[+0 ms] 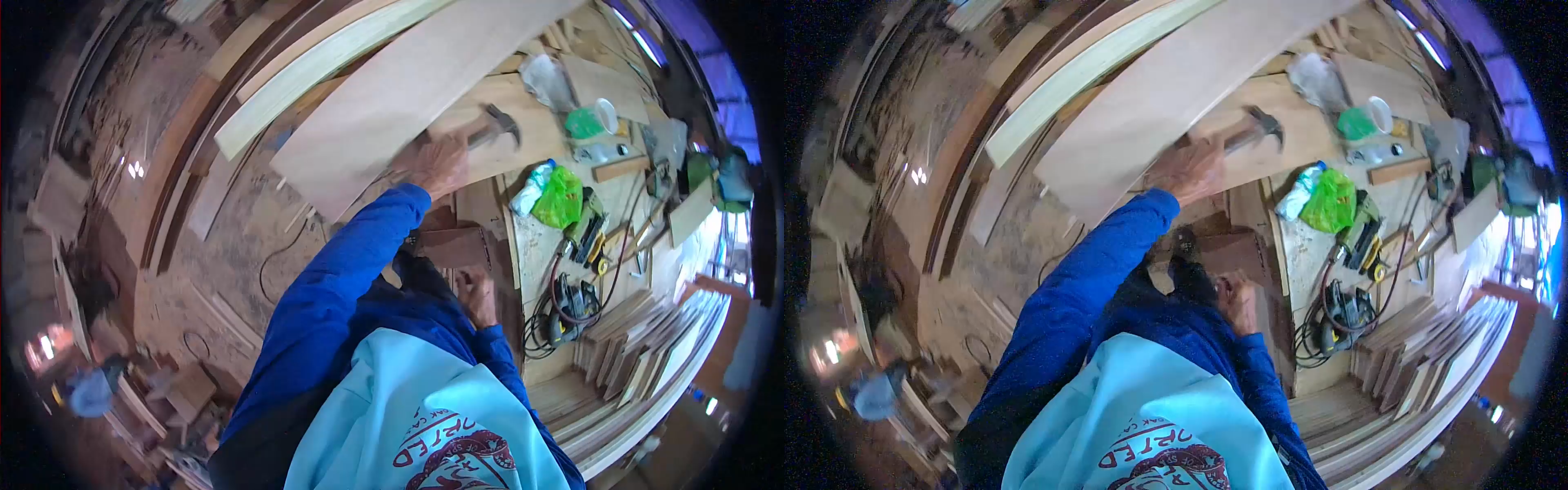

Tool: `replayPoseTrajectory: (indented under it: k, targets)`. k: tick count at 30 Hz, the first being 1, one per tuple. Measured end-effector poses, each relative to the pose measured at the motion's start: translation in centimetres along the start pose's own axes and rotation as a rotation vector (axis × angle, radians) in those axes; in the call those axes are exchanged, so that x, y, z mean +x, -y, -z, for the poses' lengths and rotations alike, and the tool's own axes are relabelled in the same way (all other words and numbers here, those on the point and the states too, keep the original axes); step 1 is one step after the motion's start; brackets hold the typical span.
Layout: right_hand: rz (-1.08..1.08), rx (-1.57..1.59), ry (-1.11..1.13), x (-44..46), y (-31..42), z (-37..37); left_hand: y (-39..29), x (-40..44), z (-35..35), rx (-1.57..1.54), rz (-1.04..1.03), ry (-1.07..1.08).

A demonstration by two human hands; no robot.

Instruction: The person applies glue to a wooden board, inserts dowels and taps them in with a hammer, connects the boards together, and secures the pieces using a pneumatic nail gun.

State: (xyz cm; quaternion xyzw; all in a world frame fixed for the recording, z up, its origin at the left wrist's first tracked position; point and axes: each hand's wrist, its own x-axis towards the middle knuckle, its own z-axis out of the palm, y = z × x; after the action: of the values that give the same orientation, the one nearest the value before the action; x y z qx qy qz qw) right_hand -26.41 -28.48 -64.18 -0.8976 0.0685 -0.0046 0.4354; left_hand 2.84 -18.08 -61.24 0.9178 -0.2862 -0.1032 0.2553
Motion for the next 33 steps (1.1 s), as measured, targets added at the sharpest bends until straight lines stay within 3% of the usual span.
replayPoseTrajectory:
  k: [1, 2, 3, 4, 5, 6, 7, 9, 10, 12, 13, 14, 15, 17, 18, 26, 27, 30, 33]
  targets:
    - [-0.031, -0.027, -0.05, 0.3, -0.3, 0.4, -0.2, -2.2, 0.6, 0.003, 0.051, -0.009]
    - [-0.044, -0.048, -0.096, 1.9, -0.9, 0.6, -0.6, -4.3, 1.5, -0.206, 0.066, -0.075]
    - [0.083, -0.138, -0.141, 4.3, -1.0, 1.1, -0.6, -6.8, 2.4, -0.404, 0.077, -0.151]
    - [0.079, -0.138, -0.169, 6.1, -0.7, 1.4, -0.7, -9.8, 2.9, -0.45, 0.054, -0.321]
    - [0.226, -0.14, -0.278, 8.5, -2.4, 0.6, -1.0, -12.7, 3.4, -0.488, 0.019, -0.493]
    - [0.334, -0.277, -0.15, 11.5, -0.6, 2.2, -0.9, -15.7, 4.8, -0.534, 0.058, -0.51]
    - [0.348, -0.273, -0.157, 14.3, 2.4, 2.2, -1.1, -18.7, 6.4, -0.521, 0.092, -0.538]
    - [0.451, -0.277, -0.114, 19.7, 7.3, 1.0, -1.2, -23.7, 8.8, -0.609, 0.458, -0.498]
    - [0.539, -0.283, -0.057, 22.0, 9.1, -0.1, -0.9, -25.3, 9.1, -0.725, 0.587, -0.576]
    - [0.68, -0.338, 0.124, 26.5, 11.4, -2.8, 0.3, -27.9, 9.1, -0.846, 0.729, -0.682]
    - [0.707, -0.338, 0.144, 27.8, 13.2, -3.9, 1.9, -29.0, 8.2, -1.253, 0.707, -0.819]
    - [0.594, -0.525, 0.266, 28.8, 15.5, -5.2, 3.4, -29.4, 7.4, -1.661, 0.641, -0.95]
    - [0.471, -0.714, 0.385, 29.6, 17.0, -6.5, 4.2, -29.5, 6.9, -1.667, 0.642, -0.984]
    - [0.467, -0.776, 0.511, 32.3, 15.7, -9.2, 5.8, -29.3, 5.8, -1.753, 0.666, -1.205]
    - [0.436, -0.832, 0.621, 33.6, 14.6, -10.3, 7.3, -30.4, 4.8, -1.645, 0.729, -1.113]
    - [0.59, -0.9, 0.636, 36.2, 11.6, -11.1, 5.6, -27.5, 4.9, -1.508, 0.712, -1.473]
    - [0.597, -0.891, 0.635, 36.2, 11.6, -11.1, 5.6, -27.2, 4.9, -1.514, 0.719, -1.473]
    - [0.594, -0.876, 0.653, 36.5, 11.6, -11.1, 6.7, -27.4, 5.3, -1.69, 0.617, -1.193]
    - [0.6, -0.872, 0.656, 36.4, 11.7, -11.1, 6.6, -27.2, 5.3, -1.62, 0.649, -1.28]
